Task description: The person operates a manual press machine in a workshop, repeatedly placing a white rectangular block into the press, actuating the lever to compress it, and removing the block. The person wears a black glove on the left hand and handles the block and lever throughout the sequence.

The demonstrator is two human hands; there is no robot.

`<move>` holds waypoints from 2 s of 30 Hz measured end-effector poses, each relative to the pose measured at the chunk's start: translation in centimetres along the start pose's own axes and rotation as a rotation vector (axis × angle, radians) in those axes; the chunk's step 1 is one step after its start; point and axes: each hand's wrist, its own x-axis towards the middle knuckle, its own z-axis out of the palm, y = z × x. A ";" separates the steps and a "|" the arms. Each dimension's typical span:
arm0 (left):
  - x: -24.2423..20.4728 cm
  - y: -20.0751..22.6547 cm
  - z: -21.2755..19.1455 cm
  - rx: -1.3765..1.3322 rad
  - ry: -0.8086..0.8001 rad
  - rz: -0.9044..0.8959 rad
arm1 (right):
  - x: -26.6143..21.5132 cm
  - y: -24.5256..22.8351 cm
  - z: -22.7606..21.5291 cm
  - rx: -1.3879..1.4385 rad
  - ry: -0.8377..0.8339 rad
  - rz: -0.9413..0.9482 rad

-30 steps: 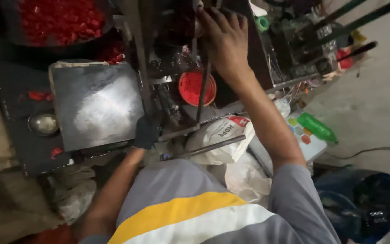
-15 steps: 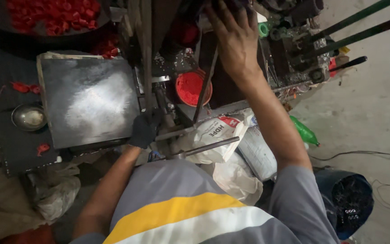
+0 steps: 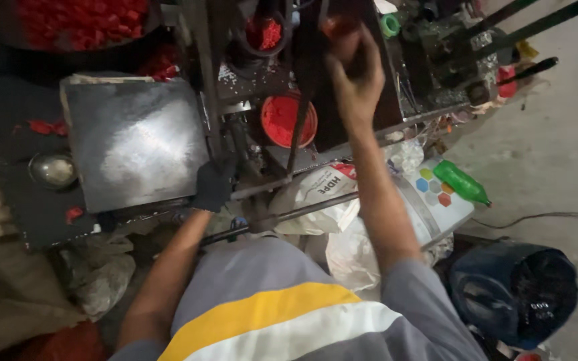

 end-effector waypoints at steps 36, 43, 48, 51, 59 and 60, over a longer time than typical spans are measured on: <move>0.0 3.0 -0.9 -0.145 -0.037 -0.203 | 4.3 -6.6 7.5 -0.705 -0.647 -0.192; -0.2 3.3 -1.3 -0.027 -0.056 -0.095 | 4.9 -4.8 8.3 -0.722 -0.717 -0.151; 0.2 2.0 -0.6 -0.092 -0.006 -0.026 | 6.0 -2.8 9.6 -0.804 -0.760 -0.042; -0.4 0.9 -0.3 -0.099 -0.003 0.027 | 6.0 -3.4 9.6 -0.842 -0.819 0.003; 0.1 0.6 -0.7 0.431 0.027 0.437 | 3.3 -7.6 6.1 -0.717 -0.518 -0.064; 0.2 0.7 -0.6 0.200 -0.033 0.139 | 3.5 -7.6 5.9 -0.692 -0.542 -0.046</move>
